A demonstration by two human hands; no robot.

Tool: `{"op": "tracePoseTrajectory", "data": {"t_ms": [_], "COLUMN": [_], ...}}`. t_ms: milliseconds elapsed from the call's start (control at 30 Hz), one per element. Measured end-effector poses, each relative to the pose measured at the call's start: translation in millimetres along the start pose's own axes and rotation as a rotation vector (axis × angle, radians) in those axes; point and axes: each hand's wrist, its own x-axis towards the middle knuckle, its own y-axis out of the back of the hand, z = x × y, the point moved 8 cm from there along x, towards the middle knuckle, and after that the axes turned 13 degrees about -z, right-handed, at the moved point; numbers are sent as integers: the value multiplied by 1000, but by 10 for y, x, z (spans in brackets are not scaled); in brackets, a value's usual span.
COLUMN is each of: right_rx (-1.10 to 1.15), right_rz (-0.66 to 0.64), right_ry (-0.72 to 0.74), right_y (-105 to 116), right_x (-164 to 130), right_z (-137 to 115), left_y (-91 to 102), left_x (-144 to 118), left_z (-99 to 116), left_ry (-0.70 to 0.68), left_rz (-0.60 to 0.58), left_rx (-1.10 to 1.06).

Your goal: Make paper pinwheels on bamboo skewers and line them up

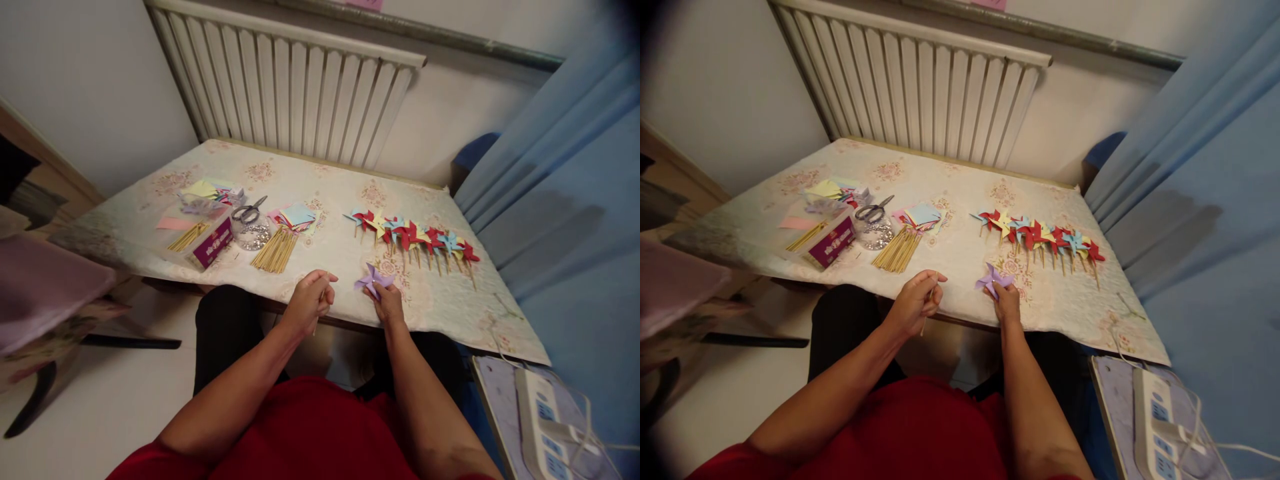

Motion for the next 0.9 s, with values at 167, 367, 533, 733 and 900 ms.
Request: {"op": "tracePoseTrajectory", "data": {"t_ms": [167, 367, 533, 733, 900], "right_rx": [4, -4, -5, 3, 10], "right_rz": [-8, -2, -7, 5, -1], "right_ry": [-6, 7, 0, -1, 5], "right_y": [-5, 3, -5, -3, -1], "right_x": [-3, -4, -9, -10, -7], "right_z": [3, -2, -4, -7, 0], "left_y": [-11, -14, -8, 15, 16], "left_x": [-10, -11, -11, -15, -14], "left_z": [23, -4, -15, -3, -20], "left_ry": [-8, 10, 20, 4, 13], "left_rz": [-8, -11, 0, 20, 13], "left_rx": [2, -23, -41, -18, -34]}}
